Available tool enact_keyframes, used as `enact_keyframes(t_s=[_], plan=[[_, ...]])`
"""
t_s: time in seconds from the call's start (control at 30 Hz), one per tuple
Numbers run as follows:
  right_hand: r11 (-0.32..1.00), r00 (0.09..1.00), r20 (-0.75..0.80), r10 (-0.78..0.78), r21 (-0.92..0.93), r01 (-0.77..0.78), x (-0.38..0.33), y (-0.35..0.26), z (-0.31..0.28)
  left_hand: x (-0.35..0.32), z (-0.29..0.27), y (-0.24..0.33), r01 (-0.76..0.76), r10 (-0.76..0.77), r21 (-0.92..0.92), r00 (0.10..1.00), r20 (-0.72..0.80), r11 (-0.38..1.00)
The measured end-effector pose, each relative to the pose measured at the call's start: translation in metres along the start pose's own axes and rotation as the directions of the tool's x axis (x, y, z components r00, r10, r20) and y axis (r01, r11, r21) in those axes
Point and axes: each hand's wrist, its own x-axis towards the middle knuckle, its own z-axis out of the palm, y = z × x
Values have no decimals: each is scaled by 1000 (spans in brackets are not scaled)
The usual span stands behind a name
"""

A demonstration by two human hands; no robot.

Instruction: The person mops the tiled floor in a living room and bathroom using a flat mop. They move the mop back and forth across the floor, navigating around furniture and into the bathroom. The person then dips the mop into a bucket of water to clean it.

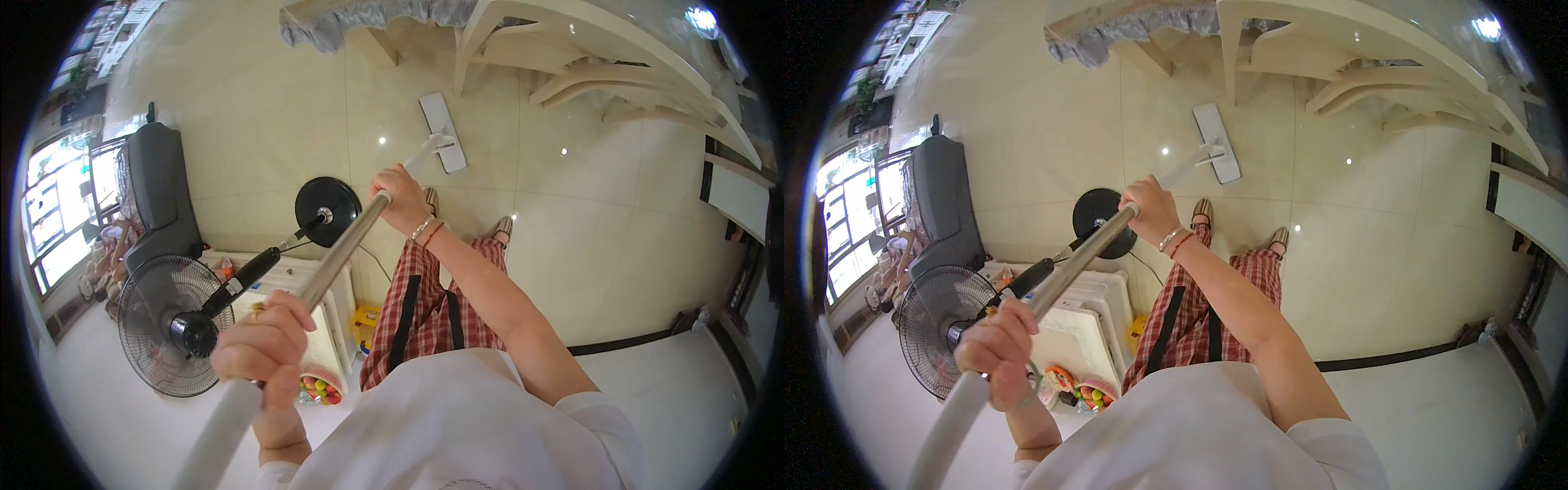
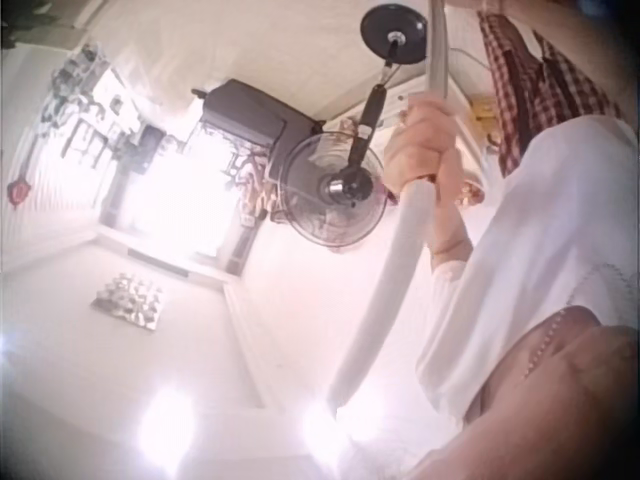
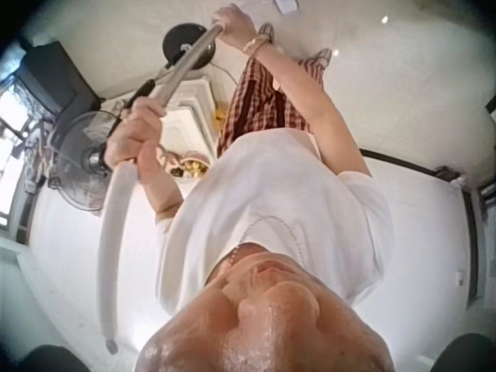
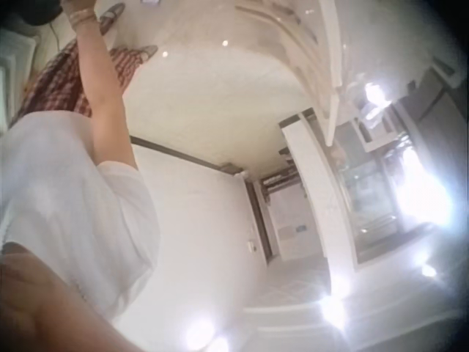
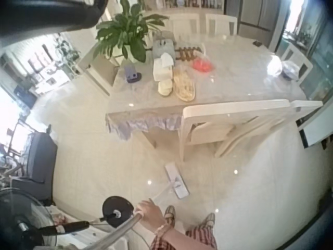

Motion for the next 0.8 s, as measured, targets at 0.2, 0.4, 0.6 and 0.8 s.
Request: enact_keyframes(t_s=[0.2,0.4,0.6,0.8], plan=[[998,987,-158,-5,69,16,45,7,-10,41,5,-2,-53,46,83,996,81,995],[993,949,-312,-38,95,71,110,34,-25,99,9,-22,-165,134,100,957,259,981],[998,921,-385,-55,12,65,155,71,-36,154,0,-55,-182,152,43,910,386,982],[999,952,-305,1,40,12,136,69,-32,138,-1,-60,-143,95,107,928,361,984]])
